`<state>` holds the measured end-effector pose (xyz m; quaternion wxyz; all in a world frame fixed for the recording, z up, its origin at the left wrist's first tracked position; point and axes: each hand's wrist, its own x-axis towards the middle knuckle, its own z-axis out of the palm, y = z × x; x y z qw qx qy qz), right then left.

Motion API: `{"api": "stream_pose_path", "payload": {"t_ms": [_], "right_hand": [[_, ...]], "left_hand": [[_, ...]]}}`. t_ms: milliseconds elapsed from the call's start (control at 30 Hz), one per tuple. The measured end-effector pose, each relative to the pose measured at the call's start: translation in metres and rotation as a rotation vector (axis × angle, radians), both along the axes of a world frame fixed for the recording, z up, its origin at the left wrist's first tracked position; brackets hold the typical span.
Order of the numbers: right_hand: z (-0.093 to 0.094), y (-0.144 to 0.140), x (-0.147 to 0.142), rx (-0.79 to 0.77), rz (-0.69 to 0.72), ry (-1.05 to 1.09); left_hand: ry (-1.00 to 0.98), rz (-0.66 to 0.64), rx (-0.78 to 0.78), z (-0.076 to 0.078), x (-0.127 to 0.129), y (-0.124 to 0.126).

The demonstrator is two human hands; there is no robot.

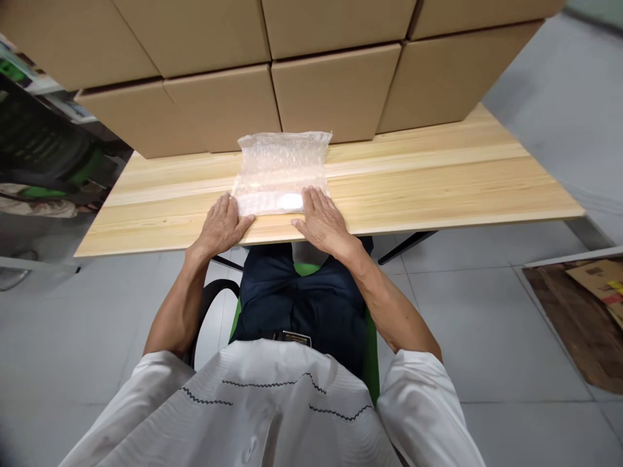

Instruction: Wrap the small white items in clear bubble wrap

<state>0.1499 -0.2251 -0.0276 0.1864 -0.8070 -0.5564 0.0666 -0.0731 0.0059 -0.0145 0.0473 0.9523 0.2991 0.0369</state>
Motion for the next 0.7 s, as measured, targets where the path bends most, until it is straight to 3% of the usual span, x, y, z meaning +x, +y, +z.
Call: {"api": "stream_pose_path", "payload": {"t_ms": [167,333,400,500,600,700], "right_hand": [[0.003,-0.012,0.011,0.035,0.074,0.067],[0.003,-0.036,0.017,0.343,0.069,0.103],[0.004,-0.039,0.016,0.441,0.049,0.079],[0.004,-0.034,0.013,0.455,0.073,0.028],[0.001,-0.025,0.012,0.412,0.088,-0.018],[-0.004,-0.019,0.013,0.362,0.087,-0.041]], "left_hand": [[0.012,0.041,0.104,0.018,-0.026,0.019],[-0.111,0.007,0.136,0.045,-0.041,0.004],[-0.179,-0.105,0.120,0.052,-0.029,-0.014],[-0.217,-0.348,0.095,0.053,0.008,-0.040],[-0.229,-0.538,0.059,0.044,0.048,-0.055],[-0.214,-0.625,0.024,0.030,0.071,-0.060]]}}
